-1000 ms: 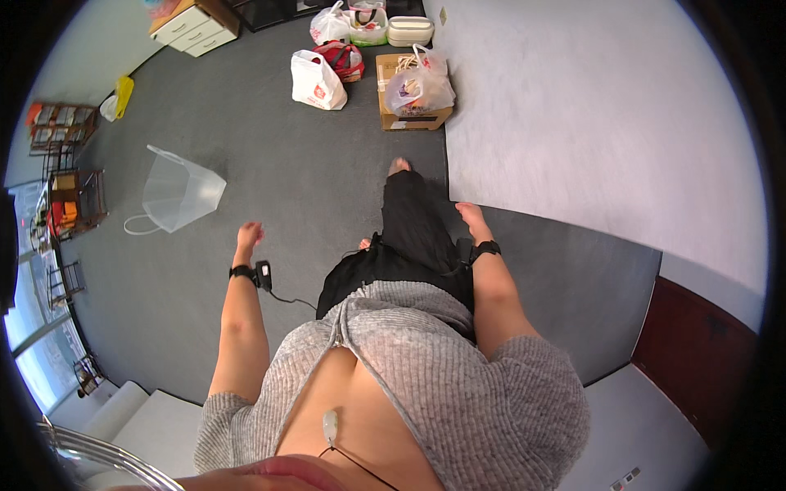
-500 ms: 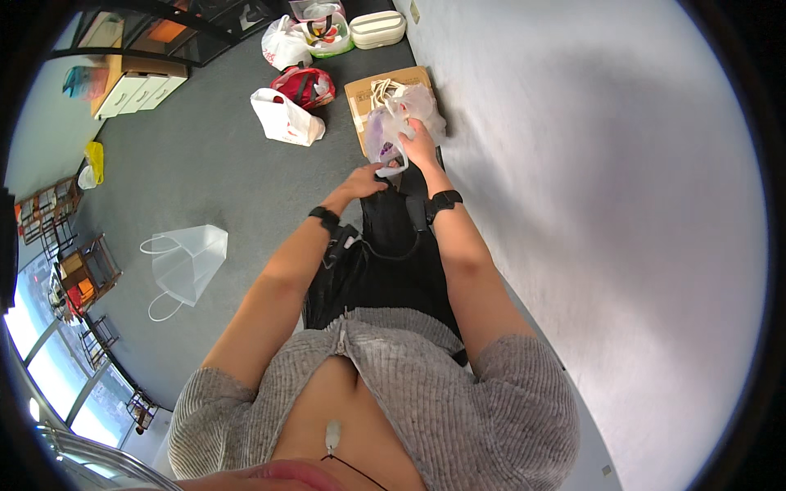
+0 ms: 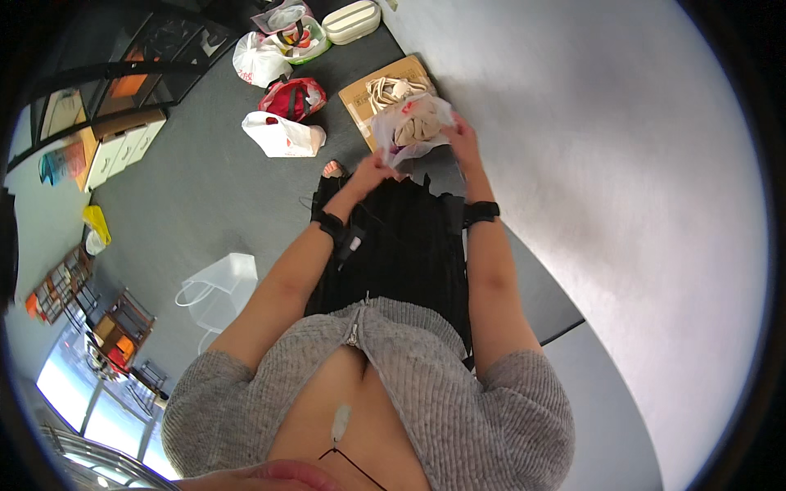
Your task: The person washes a ceramic cup in a sink with a sponge, then moves to another room to pick up plastic bags and other trash from the floor.
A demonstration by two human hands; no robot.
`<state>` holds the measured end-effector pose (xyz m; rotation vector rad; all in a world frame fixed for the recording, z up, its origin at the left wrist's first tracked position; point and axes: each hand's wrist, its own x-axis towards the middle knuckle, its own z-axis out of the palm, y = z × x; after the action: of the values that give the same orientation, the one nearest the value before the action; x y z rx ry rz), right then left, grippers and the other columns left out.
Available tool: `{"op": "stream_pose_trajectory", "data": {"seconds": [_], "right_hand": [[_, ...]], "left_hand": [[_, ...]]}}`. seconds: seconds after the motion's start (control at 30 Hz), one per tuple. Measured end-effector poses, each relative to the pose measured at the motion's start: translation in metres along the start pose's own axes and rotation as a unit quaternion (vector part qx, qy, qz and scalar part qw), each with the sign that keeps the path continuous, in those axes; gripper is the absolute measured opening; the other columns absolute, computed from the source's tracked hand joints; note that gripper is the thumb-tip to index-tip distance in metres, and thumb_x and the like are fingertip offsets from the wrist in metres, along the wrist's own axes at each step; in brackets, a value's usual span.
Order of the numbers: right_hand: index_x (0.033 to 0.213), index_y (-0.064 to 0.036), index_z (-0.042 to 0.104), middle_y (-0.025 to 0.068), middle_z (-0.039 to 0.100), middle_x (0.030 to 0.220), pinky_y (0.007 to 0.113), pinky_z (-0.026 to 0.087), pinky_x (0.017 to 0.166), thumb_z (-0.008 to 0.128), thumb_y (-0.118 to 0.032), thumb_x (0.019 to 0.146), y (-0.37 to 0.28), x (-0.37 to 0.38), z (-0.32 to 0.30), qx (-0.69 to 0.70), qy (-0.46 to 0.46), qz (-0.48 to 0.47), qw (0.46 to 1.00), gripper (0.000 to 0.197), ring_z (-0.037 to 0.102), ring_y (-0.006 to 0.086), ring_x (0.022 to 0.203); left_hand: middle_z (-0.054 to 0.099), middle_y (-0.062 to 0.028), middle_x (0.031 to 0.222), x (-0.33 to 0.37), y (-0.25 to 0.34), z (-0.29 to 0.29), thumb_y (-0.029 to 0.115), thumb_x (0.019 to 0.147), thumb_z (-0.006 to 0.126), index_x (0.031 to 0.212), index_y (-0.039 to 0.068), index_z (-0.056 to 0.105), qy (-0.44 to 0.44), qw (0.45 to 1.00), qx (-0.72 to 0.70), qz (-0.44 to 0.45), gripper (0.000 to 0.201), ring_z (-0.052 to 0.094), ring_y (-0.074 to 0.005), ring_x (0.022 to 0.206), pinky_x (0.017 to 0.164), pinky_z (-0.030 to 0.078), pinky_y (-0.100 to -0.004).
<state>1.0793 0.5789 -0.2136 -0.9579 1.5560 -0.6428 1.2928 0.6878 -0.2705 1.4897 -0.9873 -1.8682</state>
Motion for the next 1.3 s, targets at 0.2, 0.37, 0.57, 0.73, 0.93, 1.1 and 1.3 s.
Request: {"op": "stream_pose_trajectory", "data": {"seconds": [0.2, 0.37, 0.57, 0.73, 0.93, 1.1, 1.3], "right_hand": [[0.124, -0.0093, 0.048, -0.0087, 0.035, 0.063, 0.019, 0.029, 0.052, 0.059, -0.009, 0.079, -0.067, -0.080, -0.026, 0.057, 0.020, -0.056, 0.997, 0.046, 0.033, 0.0040, 0.057], [0.126, -0.0068, 0.044, -0.0085, 0.033, 0.063, 0.018, 0.025, 0.051, 0.054, -0.003, 0.081, -0.128, -0.148, 0.001, 0.147, 0.030, -0.084, 0.985, 0.046, 0.029, 0.0038, 0.056], [0.132, -0.0031, 0.033, -0.0073, 0.034, 0.064, 0.018, 0.022, 0.051, 0.046, 0.006, 0.081, -0.167, -0.200, 0.006, 0.281, 0.010, -0.149, 0.948, 0.053, 0.027, 0.0038, 0.056], [0.134, -0.0036, 0.027, -0.0058, 0.035, 0.063, 0.018, 0.023, 0.050, 0.047, 0.007, 0.080, -0.164, -0.214, 0.014, 0.272, 0.020, -0.183, 0.945, 0.059, 0.027, 0.0043, 0.056], [0.135, -0.0106, 0.028, -0.0064, 0.041, 0.068, 0.018, 0.028, 0.052, 0.050, 0.005, 0.080, -0.163, -0.226, 0.037, 0.160, 0.031, -0.197, 0.967, 0.062, 0.029, 0.0044, 0.057], [0.138, -0.0140, 0.022, -0.0048, 0.047, 0.077, 0.018, 0.033, 0.058, 0.054, 0.002, 0.079, -0.181, -0.224, 0.065, 0.124, 0.012, -0.195, 0.973, 0.069, 0.034, 0.0045, 0.062], [0.140, -0.0142, 0.005, -0.0014, 0.049, 0.080, 0.020, 0.038, 0.067, 0.056, -0.001, 0.080, -0.189, -0.212, 0.096, 0.144, -0.071, -0.248, 0.956, 0.079, 0.044, 0.0068, 0.071]], "left_hand": [[0.056, -0.0035, 0.069, -0.019, 0.086, -0.087, 0.008, 0.076, 0.060, 0.128, 0.008, 0.037, -0.022, 0.999, -0.015, 0.037, 0.058, 0.053, -0.0101, 0.061, 0.058, 0.042, -0.0239], [0.052, -0.0008, 0.071, -0.075, 0.172, -0.138, 0.002, 0.079, 0.053, 0.136, 0.015, 0.027, -0.101, 0.991, 0.003, 0.086, 0.064, 0.049, -0.0081, 0.062, 0.059, 0.042, -0.0221], [0.051, -0.0017, 0.097, -0.136, 0.240, -0.158, -0.008, 0.076, 0.048, 0.133, 0.012, 0.034, -0.070, 0.988, 0.008, 0.136, 0.062, 0.044, -0.0059, 0.056, 0.050, 0.038, -0.0188], [0.042, -0.0054, 0.128, -0.164, 0.272, -0.150, -0.009, 0.077, 0.046, 0.128, 0.009, 0.041, -0.028, 0.962, 0.068, 0.261, 0.055, 0.042, -0.0029, 0.056, 0.049, 0.036, -0.0163], [0.044, -0.0048, 0.128, -0.190, 0.291, -0.158, -0.007, 0.079, 0.046, 0.129, 0.007, 0.040, -0.021, 0.937, 0.106, 0.331, 0.053, 0.039, -0.0018, 0.053, 0.047, 0.033, -0.0148], [0.044, -0.0104, 0.128, -0.211, 0.306, -0.170, -0.006, 0.078, 0.047, 0.131, 0.005, 0.036, -0.037, 0.953, 0.041, 0.299, 0.055, 0.037, -0.0010, 0.050, 0.046, 0.031, -0.0154], [0.023, -0.0181, 0.139, -0.222, 0.301, -0.197, -0.008, 0.078, 0.046, 0.135, 0.006, 0.027, -0.043, 0.938, -0.017, 0.342, 0.061, 0.034, 0.0005, 0.045, 0.055, 0.042, -0.0192]]}}
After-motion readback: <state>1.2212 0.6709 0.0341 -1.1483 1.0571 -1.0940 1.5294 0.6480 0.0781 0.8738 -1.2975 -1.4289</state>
